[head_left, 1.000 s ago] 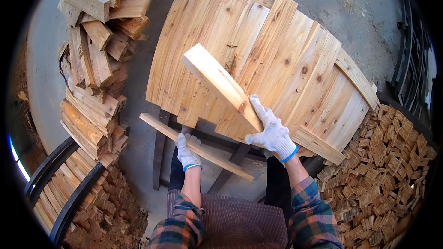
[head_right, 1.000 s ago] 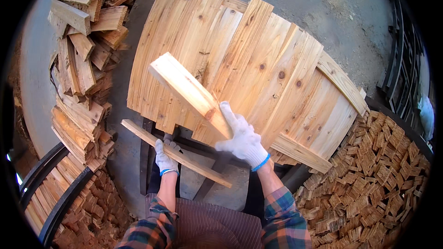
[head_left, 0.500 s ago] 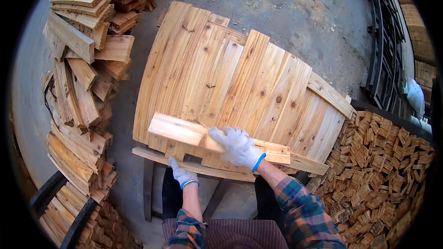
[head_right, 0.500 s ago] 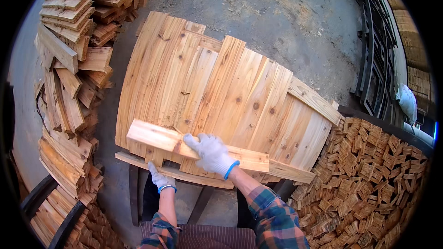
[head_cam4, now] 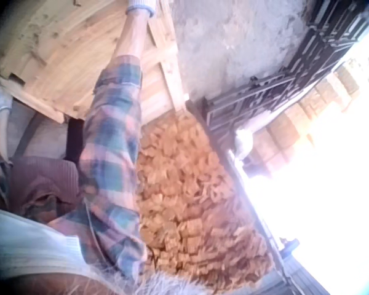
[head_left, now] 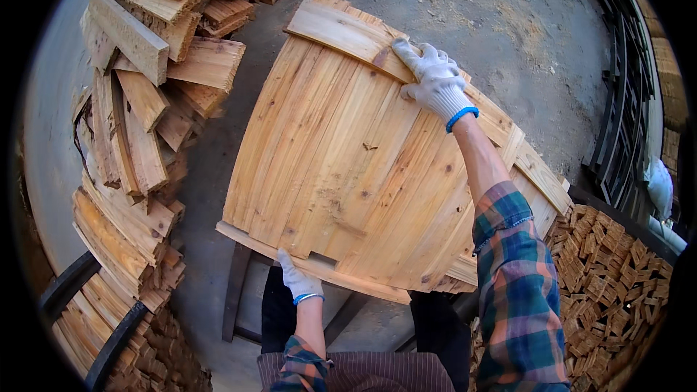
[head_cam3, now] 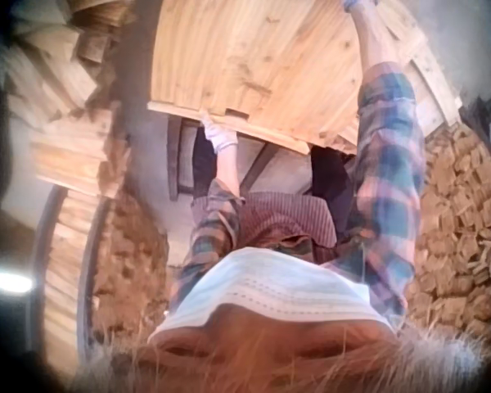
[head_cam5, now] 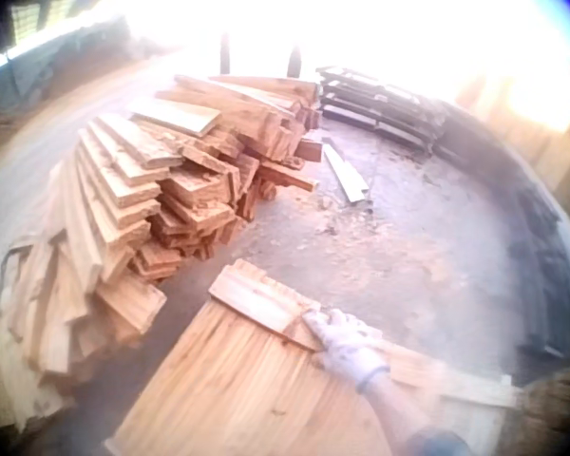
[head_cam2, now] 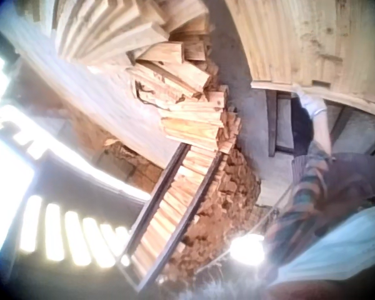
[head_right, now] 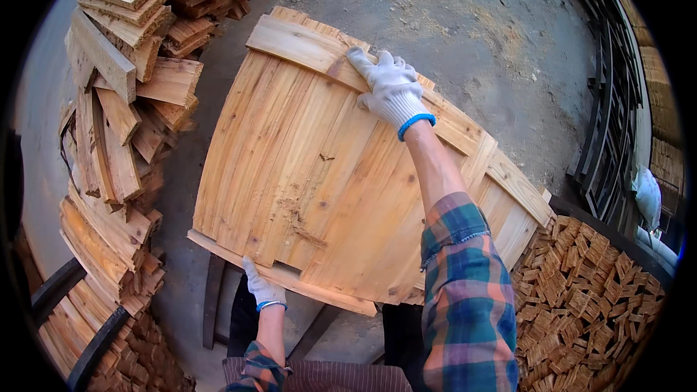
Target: The person repeatedly picks up wooden planks from a pile and places them onto a wooden pallet. The person wears gloves and a plaid shirt while performing the task in a workshop environment.
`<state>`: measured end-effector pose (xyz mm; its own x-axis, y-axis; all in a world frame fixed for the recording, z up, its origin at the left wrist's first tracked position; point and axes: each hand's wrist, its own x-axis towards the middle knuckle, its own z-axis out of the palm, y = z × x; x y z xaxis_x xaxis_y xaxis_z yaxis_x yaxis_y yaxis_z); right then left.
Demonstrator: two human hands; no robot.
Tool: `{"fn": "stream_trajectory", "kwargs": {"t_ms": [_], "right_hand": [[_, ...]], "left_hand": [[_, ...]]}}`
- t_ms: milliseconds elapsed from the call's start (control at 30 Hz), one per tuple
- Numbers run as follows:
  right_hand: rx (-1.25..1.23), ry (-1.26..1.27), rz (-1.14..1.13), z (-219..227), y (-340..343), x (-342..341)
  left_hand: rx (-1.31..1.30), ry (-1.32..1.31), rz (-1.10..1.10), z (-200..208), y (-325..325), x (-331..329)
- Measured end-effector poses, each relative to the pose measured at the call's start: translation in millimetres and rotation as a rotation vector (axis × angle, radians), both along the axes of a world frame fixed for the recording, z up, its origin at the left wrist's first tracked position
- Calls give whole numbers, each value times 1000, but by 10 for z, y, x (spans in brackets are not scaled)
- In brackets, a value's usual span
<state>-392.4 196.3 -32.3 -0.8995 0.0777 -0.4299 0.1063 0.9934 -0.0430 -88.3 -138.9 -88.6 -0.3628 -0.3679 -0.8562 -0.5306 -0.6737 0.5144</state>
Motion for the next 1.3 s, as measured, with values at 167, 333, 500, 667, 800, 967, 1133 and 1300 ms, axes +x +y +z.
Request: {"fn": "stream_trajectory", "kwargs": {"t_ms": [167, 333, 500, 667, 800, 967, 1133, 1300], "right_hand": [[-71, 5, 19, -174, -98, -114], [19, 62, 27, -77, -189, -164], [-501, 295, -57, -66, -529, 828], [-804, -461, 109, 642, -1365, 2793], [-801, -317, -173, 756, -1125, 2882], [-572, 40, -143, 685, -574, 2334], [-371, 60, 85, 600, -1059, 2444], [-297, 86, 226, -84, -1648, 2832]], "left_hand": [[-58, -39, 38, 124, -10, -9], [16, 19, 52, 57, -194, 161], [83, 131, 39, 562, -310, 234], [256, 292, -50, 1006, 283, -246], [73, 422, -623, 837, 498, -459], [-1125, 744, -1774, 476, 479, -675], [-875, 500, -1930, 756, 33, 492], [-462, 95, -1731, 1046, -354, 835]]}}
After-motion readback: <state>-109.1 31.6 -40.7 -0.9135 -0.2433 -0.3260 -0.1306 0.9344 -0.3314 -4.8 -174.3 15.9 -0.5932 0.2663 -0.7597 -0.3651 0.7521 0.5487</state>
